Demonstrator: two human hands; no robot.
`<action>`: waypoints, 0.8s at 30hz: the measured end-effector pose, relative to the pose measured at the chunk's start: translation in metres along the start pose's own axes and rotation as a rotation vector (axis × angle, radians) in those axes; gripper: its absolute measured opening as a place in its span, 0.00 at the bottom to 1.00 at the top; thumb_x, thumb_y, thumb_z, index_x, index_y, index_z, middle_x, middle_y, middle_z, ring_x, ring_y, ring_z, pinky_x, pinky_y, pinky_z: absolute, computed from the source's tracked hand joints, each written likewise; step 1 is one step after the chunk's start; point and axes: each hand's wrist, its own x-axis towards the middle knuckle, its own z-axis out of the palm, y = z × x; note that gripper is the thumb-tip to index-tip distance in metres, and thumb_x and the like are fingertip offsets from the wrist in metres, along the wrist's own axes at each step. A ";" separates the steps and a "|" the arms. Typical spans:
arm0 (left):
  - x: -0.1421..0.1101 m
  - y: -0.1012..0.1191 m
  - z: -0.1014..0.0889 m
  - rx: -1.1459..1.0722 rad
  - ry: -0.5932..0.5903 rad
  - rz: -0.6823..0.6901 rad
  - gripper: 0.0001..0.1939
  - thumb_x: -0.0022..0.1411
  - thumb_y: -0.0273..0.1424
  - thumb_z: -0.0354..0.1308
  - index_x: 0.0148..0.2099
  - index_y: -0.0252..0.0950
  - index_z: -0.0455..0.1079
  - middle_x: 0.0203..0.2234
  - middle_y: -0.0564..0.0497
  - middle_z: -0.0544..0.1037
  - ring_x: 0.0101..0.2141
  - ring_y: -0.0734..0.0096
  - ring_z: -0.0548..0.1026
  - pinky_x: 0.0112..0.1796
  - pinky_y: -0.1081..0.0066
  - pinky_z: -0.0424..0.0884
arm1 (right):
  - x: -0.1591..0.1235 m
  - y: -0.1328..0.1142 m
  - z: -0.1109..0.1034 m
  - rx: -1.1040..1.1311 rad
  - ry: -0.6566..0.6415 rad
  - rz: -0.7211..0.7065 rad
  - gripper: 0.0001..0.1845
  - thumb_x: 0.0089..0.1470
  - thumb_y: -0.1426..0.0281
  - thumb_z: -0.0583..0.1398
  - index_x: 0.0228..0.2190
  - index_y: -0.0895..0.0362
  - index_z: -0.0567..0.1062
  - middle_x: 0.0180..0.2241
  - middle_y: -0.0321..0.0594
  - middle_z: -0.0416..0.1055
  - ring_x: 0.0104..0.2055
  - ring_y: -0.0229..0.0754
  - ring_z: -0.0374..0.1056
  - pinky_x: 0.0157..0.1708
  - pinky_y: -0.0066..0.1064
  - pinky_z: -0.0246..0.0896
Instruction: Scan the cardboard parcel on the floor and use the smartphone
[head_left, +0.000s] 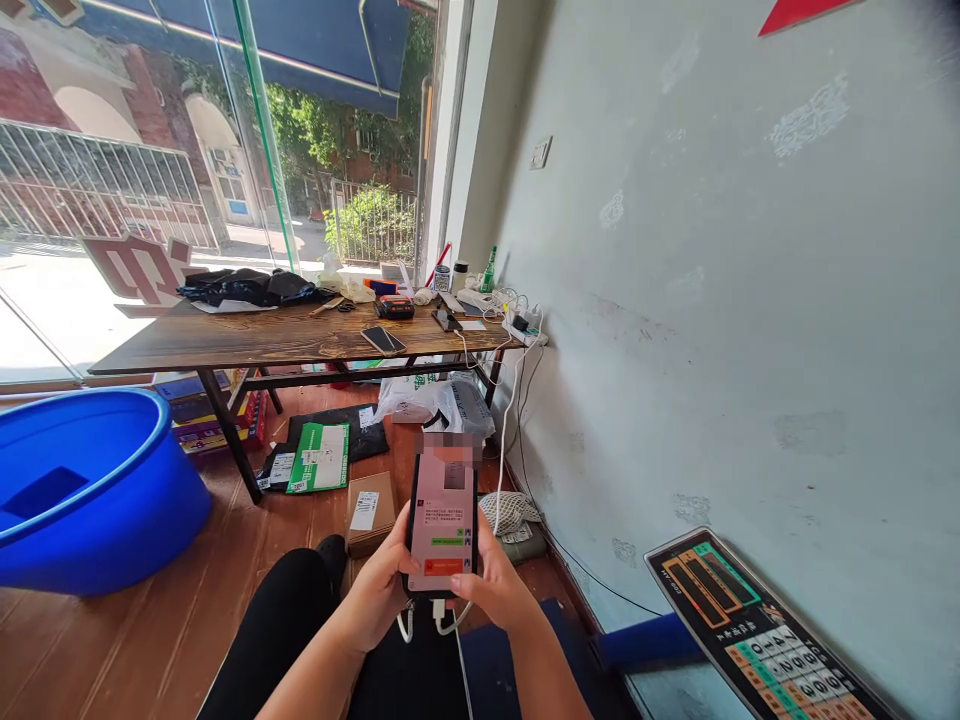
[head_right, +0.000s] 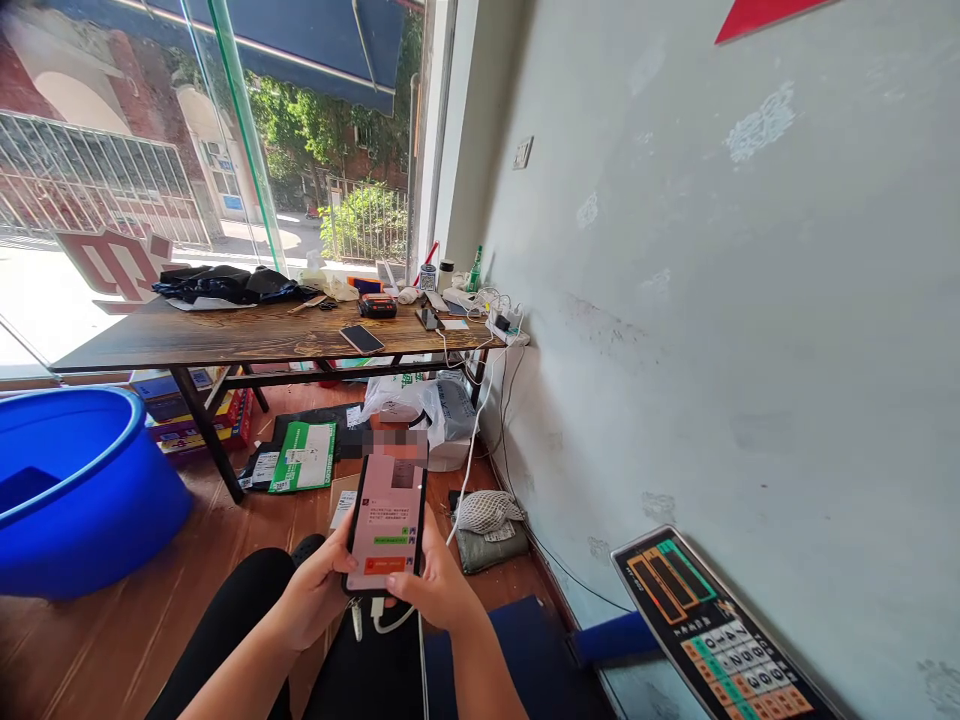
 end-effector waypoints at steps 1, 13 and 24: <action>0.000 0.000 0.000 0.009 -0.006 -0.009 0.47 0.47 0.24 0.49 0.67 0.45 0.34 0.42 0.48 0.75 0.40 0.60 0.73 0.35 0.67 0.70 | 0.000 0.001 -0.001 0.010 0.016 0.010 0.36 0.43 0.70 0.60 0.55 0.52 0.57 0.43 0.42 0.71 0.36 0.42 0.69 0.34 0.36 0.68; 0.000 0.003 0.002 0.019 -0.011 -0.011 0.52 0.44 0.24 0.50 0.68 0.44 0.28 0.49 0.46 0.72 0.46 0.57 0.70 0.35 0.67 0.69 | 0.002 0.004 0.003 -0.044 0.120 -0.041 0.28 0.44 0.71 0.58 0.49 0.53 0.62 0.42 0.42 0.71 0.43 0.44 0.67 0.46 0.42 0.62; -0.002 -0.003 0.002 0.169 0.028 0.010 0.50 0.50 0.24 0.57 0.68 0.45 0.32 0.49 0.43 0.73 0.40 0.57 0.74 0.31 0.65 0.73 | 0.001 0.001 0.005 -0.032 0.104 -0.020 0.32 0.43 0.74 0.57 0.52 0.52 0.60 0.47 0.42 0.70 0.49 0.48 0.66 0.52 0.45 0.59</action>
